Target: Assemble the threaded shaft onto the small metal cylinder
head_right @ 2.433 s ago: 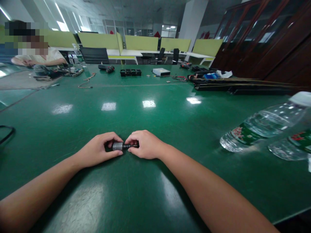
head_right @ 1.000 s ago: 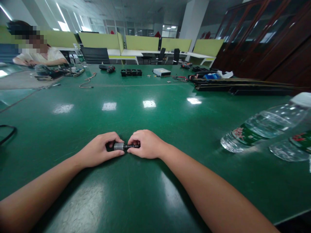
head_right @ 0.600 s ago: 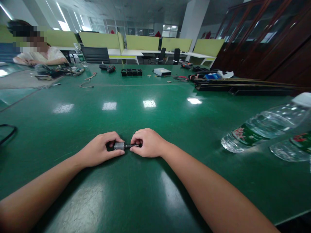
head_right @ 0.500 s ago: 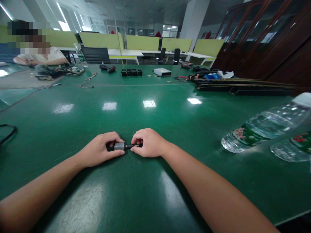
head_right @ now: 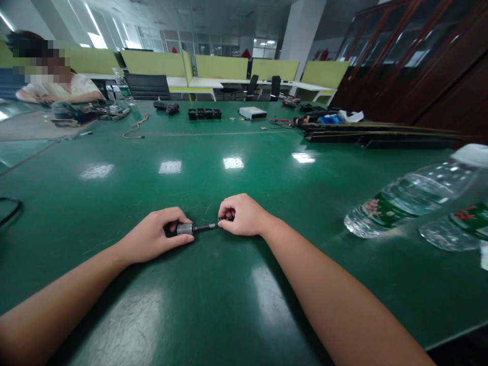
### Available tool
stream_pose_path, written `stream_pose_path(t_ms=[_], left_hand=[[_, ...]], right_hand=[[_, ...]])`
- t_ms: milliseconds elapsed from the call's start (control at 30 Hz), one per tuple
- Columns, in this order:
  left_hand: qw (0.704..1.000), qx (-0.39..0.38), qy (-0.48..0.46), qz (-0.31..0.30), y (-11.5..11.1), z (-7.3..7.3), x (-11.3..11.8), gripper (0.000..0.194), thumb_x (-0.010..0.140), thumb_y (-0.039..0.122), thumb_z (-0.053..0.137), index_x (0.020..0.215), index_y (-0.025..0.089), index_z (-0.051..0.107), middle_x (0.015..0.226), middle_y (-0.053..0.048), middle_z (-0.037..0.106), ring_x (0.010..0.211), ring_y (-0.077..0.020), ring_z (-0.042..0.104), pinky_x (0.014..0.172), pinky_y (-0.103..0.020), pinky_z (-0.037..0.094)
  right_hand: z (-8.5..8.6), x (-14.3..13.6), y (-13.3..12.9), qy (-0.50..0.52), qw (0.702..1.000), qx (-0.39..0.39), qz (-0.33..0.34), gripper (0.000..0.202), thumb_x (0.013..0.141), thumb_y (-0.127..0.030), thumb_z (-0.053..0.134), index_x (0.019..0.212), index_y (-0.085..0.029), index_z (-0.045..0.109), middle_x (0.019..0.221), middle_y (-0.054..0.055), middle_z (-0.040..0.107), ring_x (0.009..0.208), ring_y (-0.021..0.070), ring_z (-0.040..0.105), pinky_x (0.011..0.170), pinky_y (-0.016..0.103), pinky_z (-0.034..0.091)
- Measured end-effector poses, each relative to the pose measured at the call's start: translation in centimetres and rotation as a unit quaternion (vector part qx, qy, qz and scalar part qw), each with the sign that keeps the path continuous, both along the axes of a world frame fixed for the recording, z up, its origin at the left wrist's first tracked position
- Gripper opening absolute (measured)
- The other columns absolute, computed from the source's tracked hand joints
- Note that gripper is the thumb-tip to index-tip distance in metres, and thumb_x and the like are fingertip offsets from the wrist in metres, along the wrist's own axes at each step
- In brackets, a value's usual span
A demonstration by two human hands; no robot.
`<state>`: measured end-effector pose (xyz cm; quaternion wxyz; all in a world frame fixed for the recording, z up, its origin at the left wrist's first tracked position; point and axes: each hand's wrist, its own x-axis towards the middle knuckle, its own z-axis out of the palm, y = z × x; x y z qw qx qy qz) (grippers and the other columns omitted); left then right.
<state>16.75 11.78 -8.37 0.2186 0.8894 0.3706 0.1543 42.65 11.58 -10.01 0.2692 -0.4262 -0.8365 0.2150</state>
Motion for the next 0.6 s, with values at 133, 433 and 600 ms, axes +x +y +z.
stream_pose_path(t_ms=[133,433,600], left_hand=[[1.000,-0.001,-0.001,0.002,-0.1,0.1,0.0,0.027,0.082,0.045,0.066,0.089,0.019,0.066,0.079,-0.001,0.062,0.068,-0.0146,0.053,0.062,-0.025,0.039],[1.000,-0.005,-0.003,0.007,0.0,0.0,0.1,0.026,0.081,0.044,0.067,0.088,0.019,0.067,0.077,0.000,0.061,0.067,-0.0145,0.052,0.061,-0.024,0.038],[1.000,-0.002,-0.003,0.005,0.1,-0.1,0.0,0.027,0.082,0.045,0.067,0.088,0.019,0.066,0.076,0.000,0.059,0.066,-0.0144,0.052,0.060,-0.024,0.037]], right_hand=[[0.1,0.5,0.1,0.017,1.000,-0.022,0.000,0.005,0.070,-0.018,0.070,0.071,-0.015,0.068,0.063,-0.001,0.059,0.057,0.0099,0.051,0.057,0.022,0.040],[0.3,-0.5,-0.3,-0.009,0.999,-0.004,0.036,0.004,0.069,-0.018,0.072,0.071,-0.016,0.069,0.064,-0.001,0.061,0.062,0.0116,0.055,0.063,0.024,0.043],[0.2,-1.0,-0.5,0.005,1.000,-0.018,0.020,0.006,0.072,-0.020,0.073,0.075,-0.016,0.071,0.067,0.000,0.063,0.063,0.0115,0.057,0.062,0.024,0.044]])
